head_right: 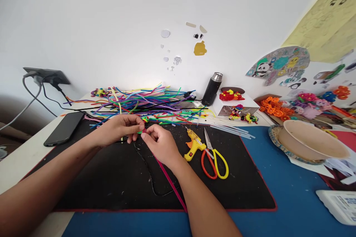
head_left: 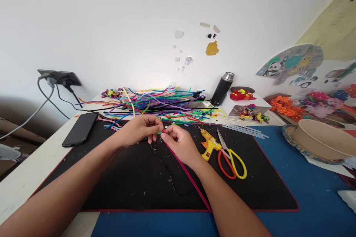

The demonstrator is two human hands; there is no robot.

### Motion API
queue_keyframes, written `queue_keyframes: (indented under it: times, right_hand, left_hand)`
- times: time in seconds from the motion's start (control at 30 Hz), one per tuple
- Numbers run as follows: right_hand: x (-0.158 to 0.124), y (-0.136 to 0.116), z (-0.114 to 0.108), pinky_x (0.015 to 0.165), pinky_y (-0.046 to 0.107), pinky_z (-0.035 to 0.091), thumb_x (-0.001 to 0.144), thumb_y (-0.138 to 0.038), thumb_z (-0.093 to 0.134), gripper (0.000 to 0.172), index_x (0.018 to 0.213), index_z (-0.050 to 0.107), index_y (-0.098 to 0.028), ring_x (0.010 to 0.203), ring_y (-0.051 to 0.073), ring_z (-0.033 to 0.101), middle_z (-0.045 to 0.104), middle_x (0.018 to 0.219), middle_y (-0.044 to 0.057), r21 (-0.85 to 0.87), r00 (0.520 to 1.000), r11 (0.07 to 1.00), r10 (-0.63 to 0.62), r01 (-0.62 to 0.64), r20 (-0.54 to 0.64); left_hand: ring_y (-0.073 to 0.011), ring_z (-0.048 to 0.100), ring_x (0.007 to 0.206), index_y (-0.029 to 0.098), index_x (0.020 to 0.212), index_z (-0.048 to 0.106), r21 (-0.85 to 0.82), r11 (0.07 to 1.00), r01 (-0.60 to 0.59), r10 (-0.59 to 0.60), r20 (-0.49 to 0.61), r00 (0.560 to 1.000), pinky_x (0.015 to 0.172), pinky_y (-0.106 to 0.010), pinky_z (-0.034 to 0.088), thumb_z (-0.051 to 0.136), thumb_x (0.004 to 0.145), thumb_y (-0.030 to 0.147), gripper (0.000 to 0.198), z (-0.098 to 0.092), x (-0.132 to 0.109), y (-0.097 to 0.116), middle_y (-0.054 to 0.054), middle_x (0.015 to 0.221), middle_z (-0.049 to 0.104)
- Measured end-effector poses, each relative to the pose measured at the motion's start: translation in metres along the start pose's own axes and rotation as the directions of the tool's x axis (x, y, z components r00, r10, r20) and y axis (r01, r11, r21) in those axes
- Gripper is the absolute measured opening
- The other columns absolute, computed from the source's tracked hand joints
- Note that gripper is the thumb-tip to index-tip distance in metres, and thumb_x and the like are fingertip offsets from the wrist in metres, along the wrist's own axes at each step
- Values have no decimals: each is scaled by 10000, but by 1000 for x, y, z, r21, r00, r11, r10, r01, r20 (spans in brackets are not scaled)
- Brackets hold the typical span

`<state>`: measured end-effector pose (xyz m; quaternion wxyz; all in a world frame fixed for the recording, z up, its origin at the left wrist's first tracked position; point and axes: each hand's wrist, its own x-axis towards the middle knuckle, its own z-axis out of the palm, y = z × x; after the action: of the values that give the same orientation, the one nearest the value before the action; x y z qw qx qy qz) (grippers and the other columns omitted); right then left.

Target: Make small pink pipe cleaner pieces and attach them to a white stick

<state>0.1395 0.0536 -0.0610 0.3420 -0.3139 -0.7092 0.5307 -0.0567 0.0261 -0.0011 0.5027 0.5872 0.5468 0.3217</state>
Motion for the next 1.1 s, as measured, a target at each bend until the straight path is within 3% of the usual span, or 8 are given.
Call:
queue_keyframes:
  times: [0.2, 0.5, 0.87, 1.1]
  right_hand:
    - [0, 2, 2, 550, 270, 296, 936, -403, 635, 194, 883, 613, -218, 553, 123, 386, 446, 615, -73, -56, 1000, 998, 2, 0, 26]
    - [-2, 0, 1, 546, 265, 300, 941, -378, 622, 183, 855, 609, -218, 550, 123, 390, 459, 608, -69, -71, 1000, 997, 3, -3, -2]
    - [-1, -2, -1, 542, 262, 312, 939, -388, 625, 196, 848, 617, -215, 555, 125, 406, 470, 608, -61, -93, 1000, 996, 7, -8, -9]
    - [-1, -4, -2, 548, 269, 314, 939, -412, 632, 210, 854, 614, -221, 561, 129, 395, 466, 623, -55, -45, 1000, 999, -7, 7, -6]
  left_hand:
    - [-115, 581, 524, 172, 829, 678, -65, 998, 26, -28, -32, 999, 501, -212, 455, 766, 791, 476, 319, 0, 1, -3, 19, 604, 634]
    - [-123, 544, 475, 179, 800, 634, -15, 996, 86, -86, 8, 996, 486, -227, 424, 757, 781, 572, 412, -5, 2, -7, 10, 556, 641]
    - [-124, 548, 503, 179, 792, 647, 20, 997, 68, -68, 2, 998, 501, -228, 433, 774, 778, 597, 437, -10, 1, -6, 9, 573, 636]
    - [-103, 479, 444, 183, 749, 619, -186, 975, 119, -114, 39, 993, 452, -210, 362, 812, 751, 559, 422, -8, 0, -7, 12, 517, 605]
